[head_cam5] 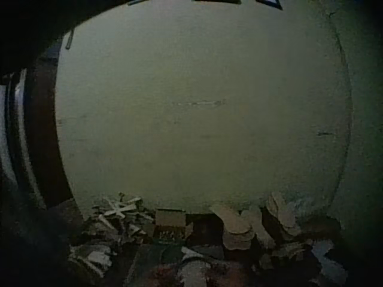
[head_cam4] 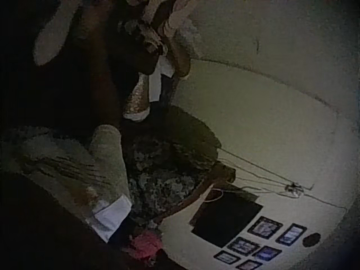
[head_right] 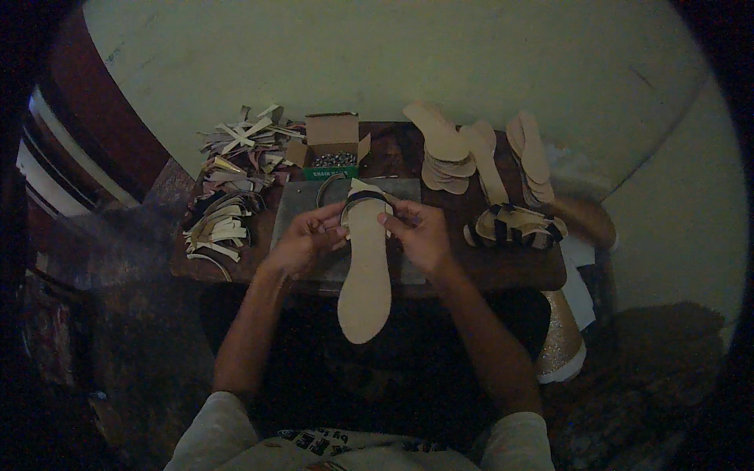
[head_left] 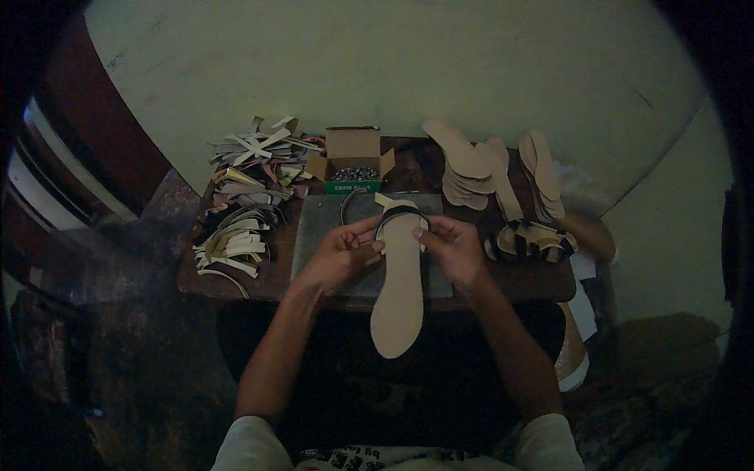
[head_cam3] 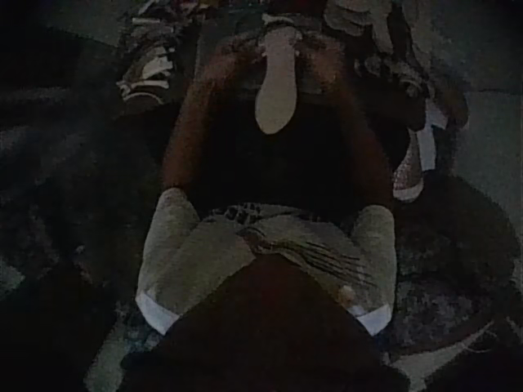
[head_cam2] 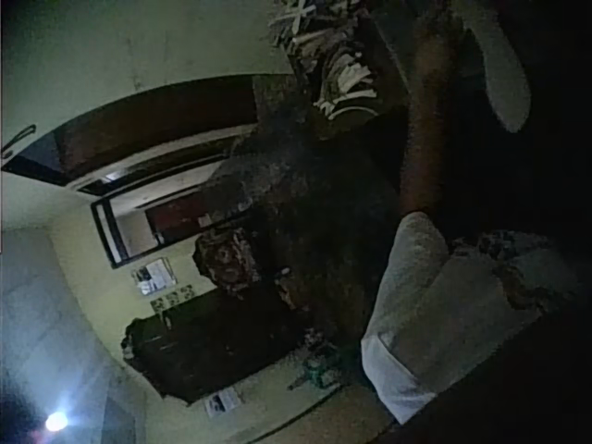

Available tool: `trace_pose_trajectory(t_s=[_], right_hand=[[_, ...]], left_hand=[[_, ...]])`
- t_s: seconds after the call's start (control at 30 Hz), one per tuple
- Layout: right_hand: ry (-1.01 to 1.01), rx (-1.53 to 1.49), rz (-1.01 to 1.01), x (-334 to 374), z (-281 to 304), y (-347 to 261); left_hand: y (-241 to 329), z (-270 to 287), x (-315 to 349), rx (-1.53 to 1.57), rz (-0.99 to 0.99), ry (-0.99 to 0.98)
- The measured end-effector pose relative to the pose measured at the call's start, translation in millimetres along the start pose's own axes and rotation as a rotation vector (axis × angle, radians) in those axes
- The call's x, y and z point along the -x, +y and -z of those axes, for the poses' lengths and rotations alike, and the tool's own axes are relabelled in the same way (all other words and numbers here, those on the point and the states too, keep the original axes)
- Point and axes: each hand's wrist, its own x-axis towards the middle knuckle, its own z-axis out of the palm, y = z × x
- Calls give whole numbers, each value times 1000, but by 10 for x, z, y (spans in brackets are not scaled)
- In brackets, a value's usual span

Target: The person assembles sandals by attaching black straps to beige soles using small metal fasteners. They pick up a sole, position the straps, and secure them with fasteners, repeating the process for multiple pairs.

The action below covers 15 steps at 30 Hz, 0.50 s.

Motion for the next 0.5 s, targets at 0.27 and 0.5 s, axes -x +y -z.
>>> trace_pose_trajectory(t_s=[0.27,0.5], right_hand=[[-22,-81,-33,8,30,-35],[13,-18,15,15,19,-53]], left_hand=[[-101,-87,-36,189,2,80],[-288,-34,-100,278,35,182]])
